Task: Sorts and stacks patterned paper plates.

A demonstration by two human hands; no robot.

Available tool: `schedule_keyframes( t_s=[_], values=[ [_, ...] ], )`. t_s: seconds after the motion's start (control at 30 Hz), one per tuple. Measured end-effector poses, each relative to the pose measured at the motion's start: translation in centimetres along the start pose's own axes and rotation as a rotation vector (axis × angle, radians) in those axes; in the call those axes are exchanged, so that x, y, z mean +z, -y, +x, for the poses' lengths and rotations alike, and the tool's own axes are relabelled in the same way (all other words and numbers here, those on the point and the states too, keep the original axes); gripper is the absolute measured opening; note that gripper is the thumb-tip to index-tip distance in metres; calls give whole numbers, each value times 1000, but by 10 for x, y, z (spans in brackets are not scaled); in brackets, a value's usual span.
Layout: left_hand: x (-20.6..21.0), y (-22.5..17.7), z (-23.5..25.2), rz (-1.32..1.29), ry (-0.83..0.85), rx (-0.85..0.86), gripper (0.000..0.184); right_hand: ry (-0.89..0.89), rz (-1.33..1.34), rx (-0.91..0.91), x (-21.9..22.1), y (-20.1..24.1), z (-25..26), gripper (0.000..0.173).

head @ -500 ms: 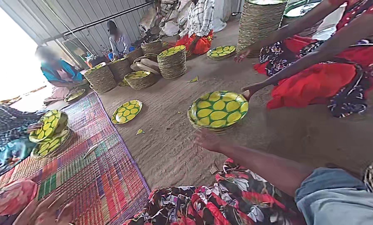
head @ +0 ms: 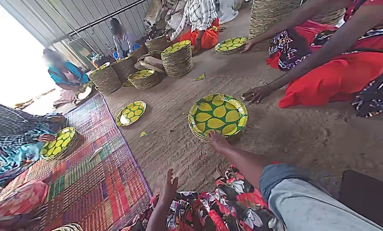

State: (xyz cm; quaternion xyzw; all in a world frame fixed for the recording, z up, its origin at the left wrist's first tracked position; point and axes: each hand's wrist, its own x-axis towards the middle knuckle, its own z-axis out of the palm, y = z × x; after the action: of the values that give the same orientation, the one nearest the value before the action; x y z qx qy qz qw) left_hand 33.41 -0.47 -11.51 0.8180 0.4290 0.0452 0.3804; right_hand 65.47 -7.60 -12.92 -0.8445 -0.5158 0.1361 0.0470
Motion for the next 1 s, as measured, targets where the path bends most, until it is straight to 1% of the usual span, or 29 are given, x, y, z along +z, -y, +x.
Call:
schedule_keyframes(
  t_s=[0.13, 0.2, 0.3, 0.33, 0.4, 0.47, 0.5, 0.53, 0.57, 0.63, 0.67, 0.7, 0.77, 0.83, 0.87, 0.93, 1.0],
  values=[
    [2, -8, 9, 100, 57, -17, 53, 9, -63, -9, -3, 1, -2, 46],
    [5, -6, 13, 124, 89, -8, 54, 16, -87, 27, -8, 0, -7, 47],
    [9, 6, 18, 150, 111, -17, 54, 54, -117, 130, -23, -3, -25, 52],
    [11, 7, 18, 157, 111, -21, 55, 81, -126, 171, -30, -4, -36, 50],
    [9, 3, 15, 193, 132, -30, 55, 210, -205, 274, -44, 1, -64, 44],
    [6, -6, 13, 233, 149, -25, 54, 344, -318, 356, -48, 4, -83, 37],
    [5, -9, 12, 247, 159, -19, 54, 382, -349, 378, -49, 5, -91, 37],
    [5, -11, 10, 258, 177, -14, 55, 401, -336, 394, -51, 6, -98, 40],
    [6, -12, 9, 274, 196, -9, 56, 395, -290, 398, -53, 5, -102, 50],
    [5, -10, 8, 293, 236, 2, 57, 316, -128, 340, -56, -2, -106, 79],
    [6, -9, 8, 295, 247, 1, 57, 283, -48, 293, -56, -4, -104, 84],
    [7, -9, 8, 290, 249, 2, 56, 252, 12, 248, -55, -3, -98, 81],
    [7, -6, 7, 273, 248, 4, 55, 211, 50, 195, -45, 5, -87, 64],
    [8, -6, 7, 265, 250, 8, 54, 204, -30, 189, -39, 17, -83, 43],
    [9, -4, 7, 269, 252, 6, 53, 205, -76, 193, -36, 23, -82, 36],
    [8, -2, 9, 283, 247, 1, 52, 178, -105, 189, -36, 31, -79, 34],
    [9, 1, 10, 292, 249, -8, 51, 137, -79, 179, -36, 27, -76, 36]
  ],
)
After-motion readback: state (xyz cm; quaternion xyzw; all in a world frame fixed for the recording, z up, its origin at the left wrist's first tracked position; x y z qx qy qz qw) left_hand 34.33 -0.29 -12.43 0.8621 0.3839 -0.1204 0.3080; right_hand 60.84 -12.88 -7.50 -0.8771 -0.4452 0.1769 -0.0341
